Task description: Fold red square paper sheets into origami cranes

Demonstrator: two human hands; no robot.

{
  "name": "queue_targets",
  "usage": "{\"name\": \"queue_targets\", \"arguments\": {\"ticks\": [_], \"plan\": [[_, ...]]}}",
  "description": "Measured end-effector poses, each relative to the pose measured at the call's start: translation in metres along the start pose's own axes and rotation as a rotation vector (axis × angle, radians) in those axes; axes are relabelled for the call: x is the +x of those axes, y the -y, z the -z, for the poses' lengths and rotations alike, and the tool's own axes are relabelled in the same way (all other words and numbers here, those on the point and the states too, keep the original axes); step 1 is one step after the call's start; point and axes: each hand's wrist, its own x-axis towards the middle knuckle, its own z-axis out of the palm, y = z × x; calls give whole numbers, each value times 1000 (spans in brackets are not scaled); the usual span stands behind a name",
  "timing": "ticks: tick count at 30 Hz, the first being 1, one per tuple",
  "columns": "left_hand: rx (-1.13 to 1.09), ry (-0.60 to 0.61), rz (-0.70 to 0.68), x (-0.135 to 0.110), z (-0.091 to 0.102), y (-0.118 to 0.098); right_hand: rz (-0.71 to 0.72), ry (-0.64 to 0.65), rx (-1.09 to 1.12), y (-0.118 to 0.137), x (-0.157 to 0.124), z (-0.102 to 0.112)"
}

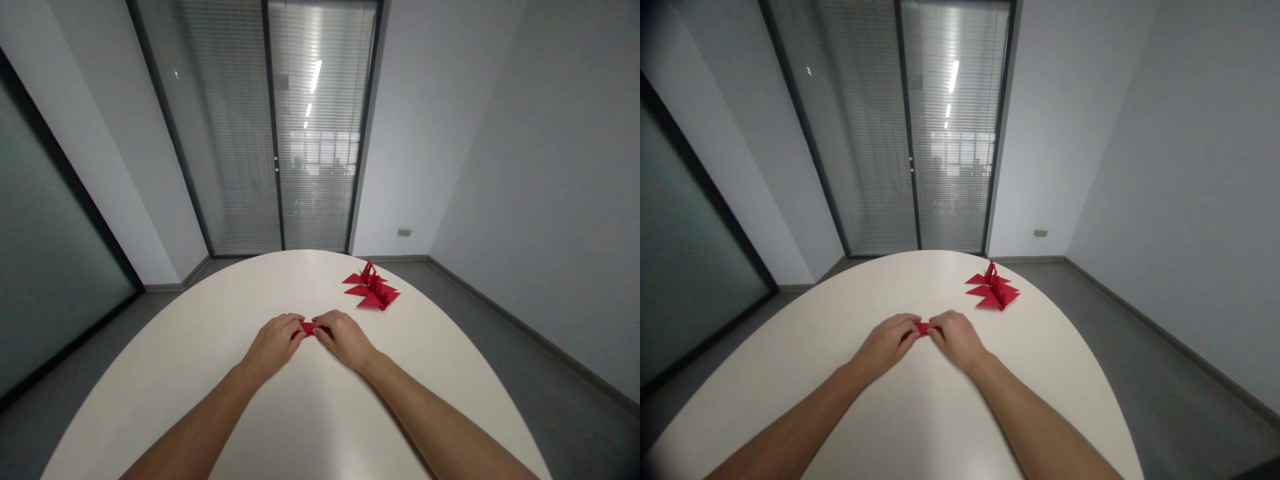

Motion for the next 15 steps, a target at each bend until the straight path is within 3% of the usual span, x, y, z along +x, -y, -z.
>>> {"name": "queue_targets", "arguments": {"ticks": [15], "plan": [[14,-45,-101,2,-4,5,34,-40,60,-6,2,-5]]}}
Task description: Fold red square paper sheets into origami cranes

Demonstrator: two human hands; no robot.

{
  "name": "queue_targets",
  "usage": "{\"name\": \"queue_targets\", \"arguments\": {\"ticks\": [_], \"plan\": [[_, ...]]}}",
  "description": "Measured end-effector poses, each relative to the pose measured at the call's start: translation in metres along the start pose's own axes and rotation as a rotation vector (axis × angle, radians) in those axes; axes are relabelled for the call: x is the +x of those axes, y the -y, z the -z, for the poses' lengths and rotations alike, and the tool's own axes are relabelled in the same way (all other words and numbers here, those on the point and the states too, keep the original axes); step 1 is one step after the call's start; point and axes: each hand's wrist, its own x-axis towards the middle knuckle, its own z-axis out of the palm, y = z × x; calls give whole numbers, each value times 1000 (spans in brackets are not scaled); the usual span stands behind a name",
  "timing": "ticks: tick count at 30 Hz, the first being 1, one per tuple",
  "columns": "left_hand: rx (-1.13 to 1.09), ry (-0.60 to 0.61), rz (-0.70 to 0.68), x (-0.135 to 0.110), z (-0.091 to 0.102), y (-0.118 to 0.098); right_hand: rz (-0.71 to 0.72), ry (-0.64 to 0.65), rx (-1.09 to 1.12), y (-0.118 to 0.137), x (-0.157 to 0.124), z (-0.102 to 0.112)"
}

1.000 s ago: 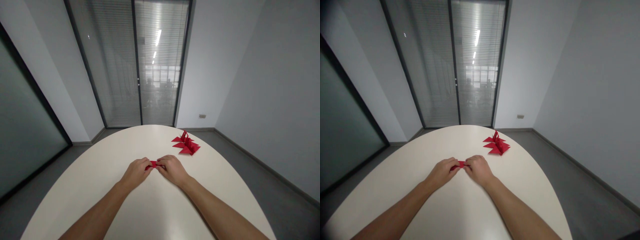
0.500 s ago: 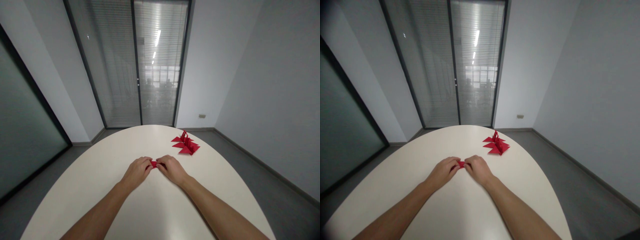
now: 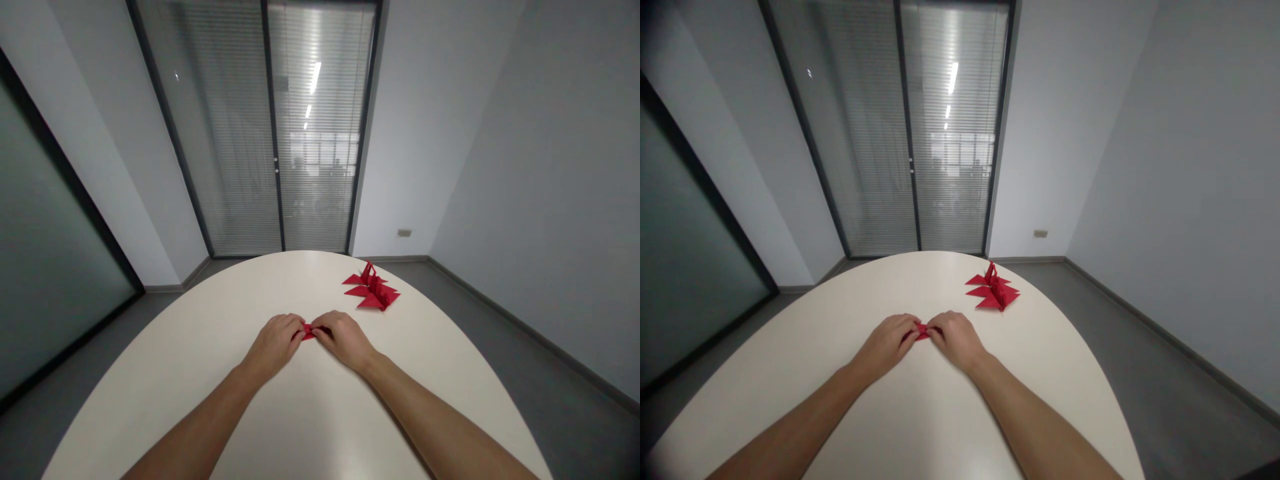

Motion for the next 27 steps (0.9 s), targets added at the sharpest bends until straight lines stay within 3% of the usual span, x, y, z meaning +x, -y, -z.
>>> {"name": "queue_targets", "arguments": {"ticks": [8,19,27], "plan": [[29,-15,3,-2,3,-3,-21,-8,10,0,0,0],[61,-7,6,-2,2,-2,67,-32,44,0,-1,-2],[77,-12,0,-2,1,-1,-7,-25,24,1,-2,-3]]}}
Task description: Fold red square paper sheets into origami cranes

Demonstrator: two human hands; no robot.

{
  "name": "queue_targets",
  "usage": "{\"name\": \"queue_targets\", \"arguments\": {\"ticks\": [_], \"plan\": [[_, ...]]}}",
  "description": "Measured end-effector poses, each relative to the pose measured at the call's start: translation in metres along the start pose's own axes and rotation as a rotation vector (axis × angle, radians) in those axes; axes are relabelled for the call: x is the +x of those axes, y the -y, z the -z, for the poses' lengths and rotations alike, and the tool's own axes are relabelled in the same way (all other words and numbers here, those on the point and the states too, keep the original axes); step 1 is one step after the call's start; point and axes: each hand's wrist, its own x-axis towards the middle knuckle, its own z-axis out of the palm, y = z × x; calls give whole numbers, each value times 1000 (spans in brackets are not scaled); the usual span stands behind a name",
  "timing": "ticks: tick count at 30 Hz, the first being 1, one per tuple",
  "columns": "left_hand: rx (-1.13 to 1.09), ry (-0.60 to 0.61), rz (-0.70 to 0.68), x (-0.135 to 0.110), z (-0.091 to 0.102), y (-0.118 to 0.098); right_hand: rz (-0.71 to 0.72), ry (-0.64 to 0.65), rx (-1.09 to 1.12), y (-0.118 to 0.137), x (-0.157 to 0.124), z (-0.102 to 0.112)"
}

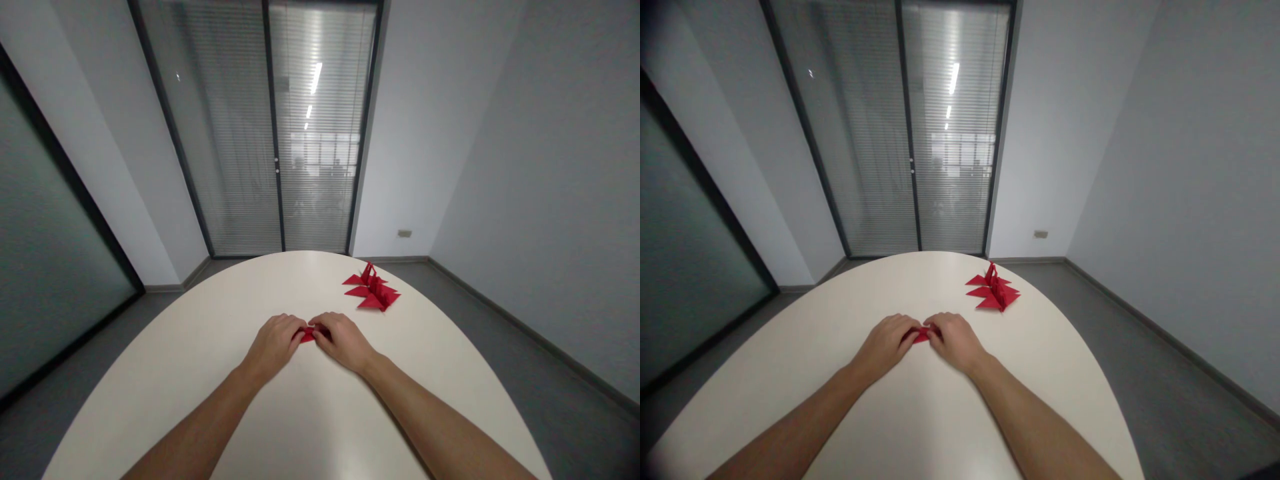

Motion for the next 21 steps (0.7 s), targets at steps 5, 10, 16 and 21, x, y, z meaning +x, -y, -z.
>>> {"name": "queue_targets", "arguments": {"ticks": [5,10,16,21], "plan": [[33,12,-23,-1,-1,1,61,40,-23,1,1,2],[57,36,14,-1,1,-2,61,28,-13,3,1,4],[55,46,68,1,3,-4,25,24,-16,3,0,2],[60,56,57,0,6,-4,29,40,-15,1,0,3]]}}
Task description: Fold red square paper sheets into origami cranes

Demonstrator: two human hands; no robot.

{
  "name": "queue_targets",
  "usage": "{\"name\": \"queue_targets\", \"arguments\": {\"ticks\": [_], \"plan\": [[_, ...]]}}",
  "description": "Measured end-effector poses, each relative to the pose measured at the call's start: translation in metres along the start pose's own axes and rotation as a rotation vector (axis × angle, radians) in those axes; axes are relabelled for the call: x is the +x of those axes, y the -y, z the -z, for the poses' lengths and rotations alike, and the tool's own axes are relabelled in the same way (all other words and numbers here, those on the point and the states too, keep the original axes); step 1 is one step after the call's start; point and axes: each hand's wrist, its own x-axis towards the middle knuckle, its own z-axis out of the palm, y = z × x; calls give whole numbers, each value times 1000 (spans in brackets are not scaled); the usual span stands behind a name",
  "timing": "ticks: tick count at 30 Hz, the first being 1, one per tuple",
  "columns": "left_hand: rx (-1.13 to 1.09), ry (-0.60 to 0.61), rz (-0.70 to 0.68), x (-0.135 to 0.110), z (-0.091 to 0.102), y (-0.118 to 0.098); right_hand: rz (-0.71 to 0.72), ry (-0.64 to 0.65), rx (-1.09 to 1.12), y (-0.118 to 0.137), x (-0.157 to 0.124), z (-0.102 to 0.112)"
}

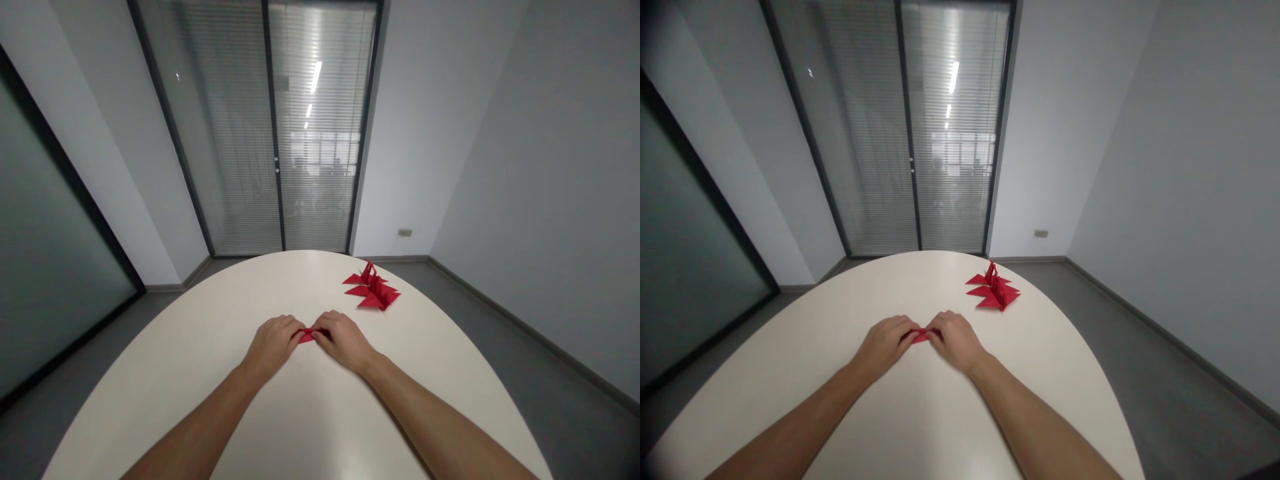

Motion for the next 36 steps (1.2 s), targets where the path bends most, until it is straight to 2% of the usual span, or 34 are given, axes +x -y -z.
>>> {"name": "queue_targets", "arguments": {"ticks": [10,18,22,28,32,36], "plan": [[10,-9,27,-1,-1,1,-65,-11,-7,4,0,1],[-49,-132,82,-2,-6,5,-84,-28,15,3,0,-1],[-93,-209,85,-3,-8,4,-52,-29,49,4,-1,3],[-121,-205,158,-3,-2,1,20,21,196,4,0,4],[-120,-197,85,-2,0,0,-55,27,317,-1,1,-1],[-130,-159,4,-3,-3,2,-128,8,306,-5,1,-4]]}}
